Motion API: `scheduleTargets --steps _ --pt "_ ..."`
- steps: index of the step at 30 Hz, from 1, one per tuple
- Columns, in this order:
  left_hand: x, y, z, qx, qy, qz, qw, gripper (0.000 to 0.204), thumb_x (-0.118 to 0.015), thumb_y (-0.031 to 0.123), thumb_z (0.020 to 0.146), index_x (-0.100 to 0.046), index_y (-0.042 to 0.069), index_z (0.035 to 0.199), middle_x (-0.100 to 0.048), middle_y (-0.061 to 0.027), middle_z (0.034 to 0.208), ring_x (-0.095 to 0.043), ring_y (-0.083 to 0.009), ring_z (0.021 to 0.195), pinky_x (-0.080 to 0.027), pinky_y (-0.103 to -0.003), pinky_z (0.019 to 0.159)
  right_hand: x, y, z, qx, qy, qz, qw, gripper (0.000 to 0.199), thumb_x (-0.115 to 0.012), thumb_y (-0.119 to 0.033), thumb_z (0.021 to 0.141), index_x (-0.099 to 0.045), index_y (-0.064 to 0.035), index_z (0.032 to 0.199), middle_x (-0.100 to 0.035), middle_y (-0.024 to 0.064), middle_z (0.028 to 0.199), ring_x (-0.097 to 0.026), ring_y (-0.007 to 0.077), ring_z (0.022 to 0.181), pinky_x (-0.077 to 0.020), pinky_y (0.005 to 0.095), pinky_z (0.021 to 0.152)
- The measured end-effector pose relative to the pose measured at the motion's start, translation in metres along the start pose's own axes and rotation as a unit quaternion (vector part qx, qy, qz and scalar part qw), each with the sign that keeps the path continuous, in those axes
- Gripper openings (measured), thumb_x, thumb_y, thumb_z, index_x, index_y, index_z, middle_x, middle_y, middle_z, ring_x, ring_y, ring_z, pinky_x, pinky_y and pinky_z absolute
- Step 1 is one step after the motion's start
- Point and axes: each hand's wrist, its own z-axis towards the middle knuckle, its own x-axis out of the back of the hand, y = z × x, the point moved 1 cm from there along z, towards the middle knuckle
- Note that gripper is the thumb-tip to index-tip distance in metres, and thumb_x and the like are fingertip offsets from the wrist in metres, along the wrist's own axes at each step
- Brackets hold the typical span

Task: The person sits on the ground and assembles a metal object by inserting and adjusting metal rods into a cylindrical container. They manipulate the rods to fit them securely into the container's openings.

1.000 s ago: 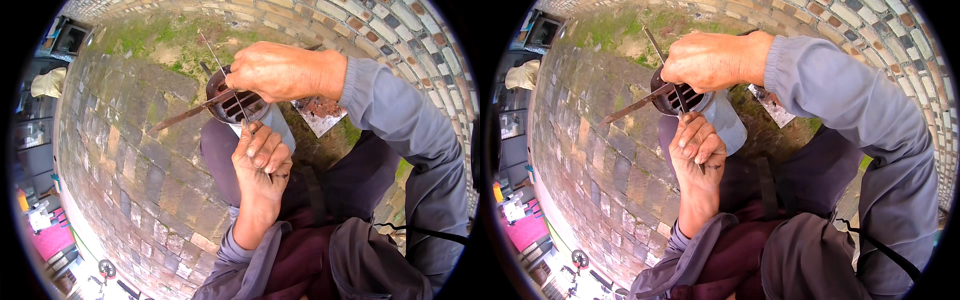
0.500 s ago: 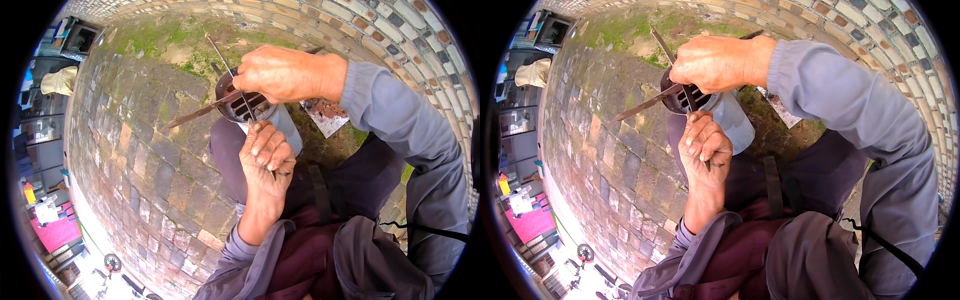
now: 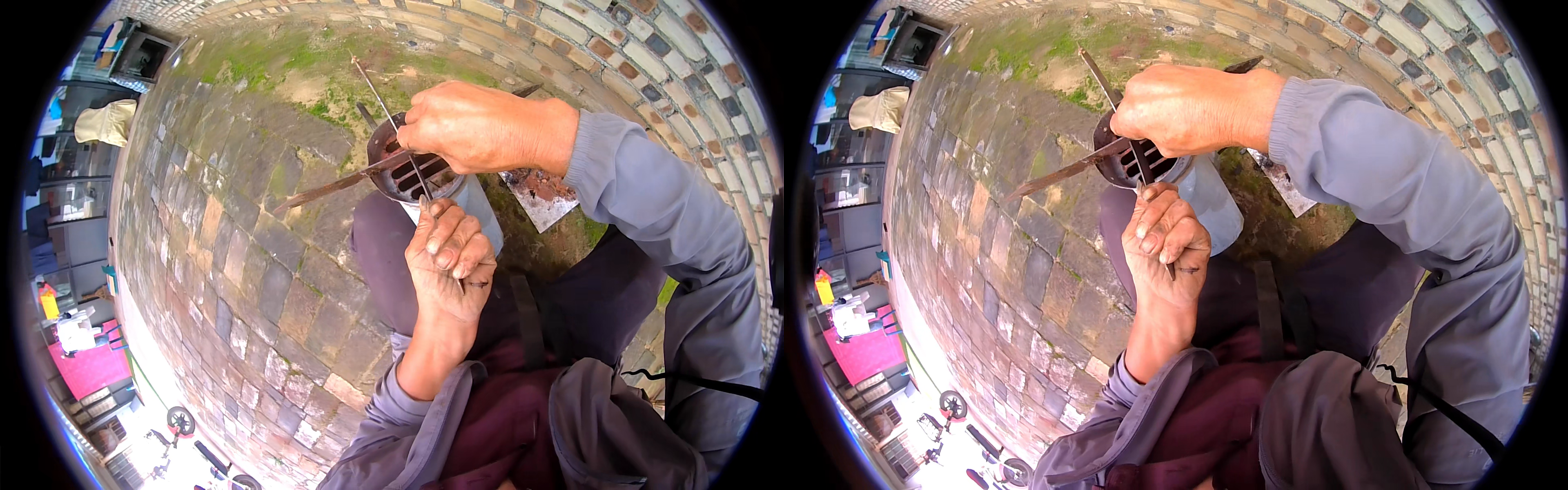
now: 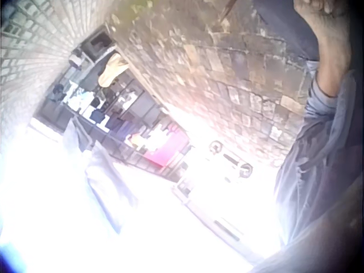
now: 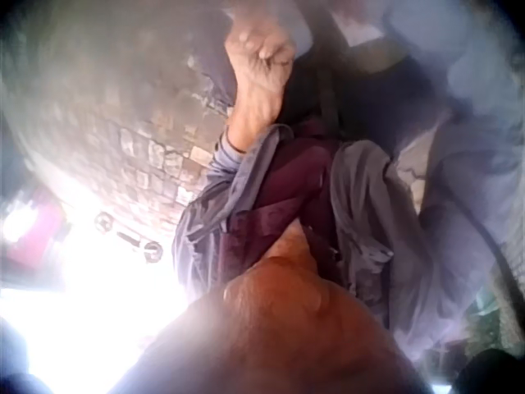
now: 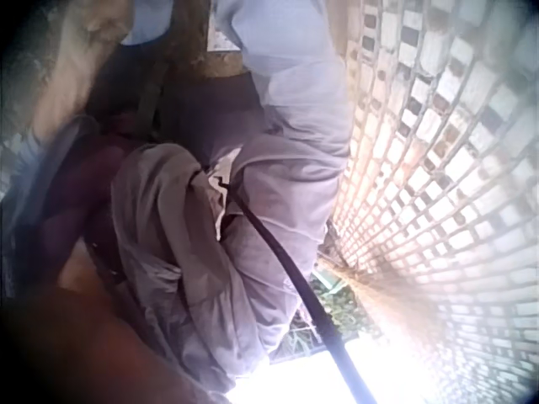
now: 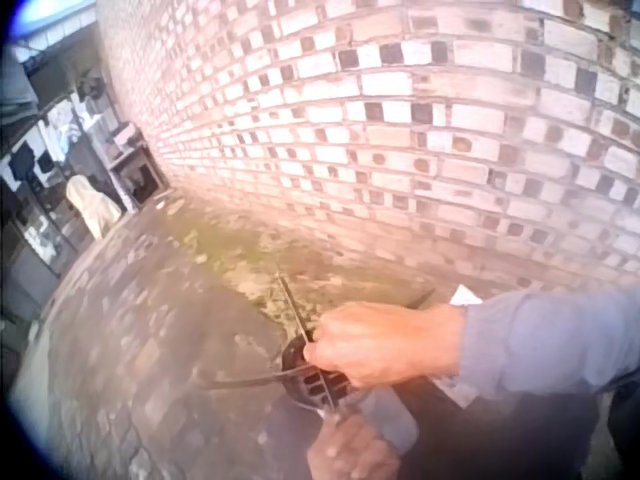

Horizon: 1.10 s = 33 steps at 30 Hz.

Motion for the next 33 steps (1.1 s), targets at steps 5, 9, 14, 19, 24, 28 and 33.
scheduleTargets --steps 5,9,14,19,24,28,33 --pt "0.002 -0.006 -0.004 -0.066 0.031 0.112 0.991 0.023 -0.044 0.024 0.106 -0.051 0.005 0.094 -0.043 0.0042 0.058 -0.039 -0.0078 0.043 -0.035 -0.023 0.038 0.005 -0.004 -0.004 -0.037 -0.048 0.021 0.998 0.015 -0.066 -0.004 0.078 -0.065 0.0016 0.093 -0.064 0.0165 0.081 -0.062 0.0359 0.088 -0.0508 0.0444 0.075" --pt "0.009 -0.005 -0.008 -0.022 0.034 0.113 0.993 0.025 -0.045 0.026 0.105 -0.052 0.006 0.093 -0.043 0.0046 0.058 -0.040 -0.0079 0.045 -0.035 -0.023 0.039 0.054 -0.004 0.007 -0.173 -0.093 0.135 0.971 0.032 -0.070 -0.024 0.089 -0.067 0.0016 0.109 -0.070 0.0188 0.094 -0.069 0.0295 0.088 -0.0545 0.0397 0.076" --pt "0.010 -0.006 -0.008 0.003 0.033 0.090 0.995 0.024 -0.044 0.027 0.106 -0.052 0.008 0.092 -0.044 0.0050 0.059 -0.039 -0.0076 0.044 -0.036 -0.024 0.039 0.050 0.054 0.017 -0.211 -0.072 0.162 0.961 0.059 -0.063 -0.043 0.094 -0.059 0.0073 0.124 -0.069 0.0223 0.110 -0.070 0.0284 0.093 -0.0568 0.0382 0.079" --pt "0.009 -0.003 -0.008 0.008 0.046 0.106 0.993 0.025 -0.046 0.030 0.105 -0.052 0.009 0.092 -0.043 0.0059 0.060 -0.038 -0.0076 0.044 -0.034 -0.024 0.039 0.041 0.069 -0.002 -0.218 -0.186 0.350 0.892 0.073 -0.067 -0.048 0.090 -0.051 0.0097 0.132 -0.061 0.0263 0.126 -0.066 0.0307 0.105 -0.0561 0.0397 0.083" --pt "0.005 0.005 -0.010 0.022 0.046 0.129 0.990 0.026 -0.048 0.032 0.104 -0.053 0.011 0.091 -0.043 0.0065 0.061 -0.038 -0.0077 0.046 -0.035 -0.024 0.040 0.039 0.083 -0.015 -0.223 -0.210 0.459 0.834 0.077 -0.068 -0.048 0.090 -0.047 0.0122 0.134 -0.060 0.0260 0.126 -0.063 0.0284 0.110 -0.0539 0.0362 0.088" --pt "0.002 0.009 -0.007 0.028 0.047 0.136 0.989 0.024 -0.050 0.031 0.103 -0.053 0.011 0.091 -0.044 0.0065 0.062 -0.039 -0.0075 0.047 -0.036 -0.024 0.040 0.014 0.090 -0.016 -0.222 -0.163 0.526 0.805 0.076 -0.066 -0.047 0.092 -0.047 0.0127 0.134 -0.059 0.0255 0.126 -0.062 0.0282 0.112 -0.0541 0.0365 0.088" --pt "-0.004 0.014 -0.002 0.014 0.080 0.148 0.986 0.027 -0.048 0.032 0.104 -0.051 0.009 0.089 -0.045 0.0051 0.061 -0.042 -0.0076 0.045 -0.037 -0.024 0.039 -0.022 0.088 0.003 -0.170 -0.055 0.608 0.774 0.065 -0.063 -0.047 0.095 -0.055 0.0096 0.125 -0.065 0.0168 0.114 -0.063 0.0226 0.106 -0.0544 0.0350 0.082"
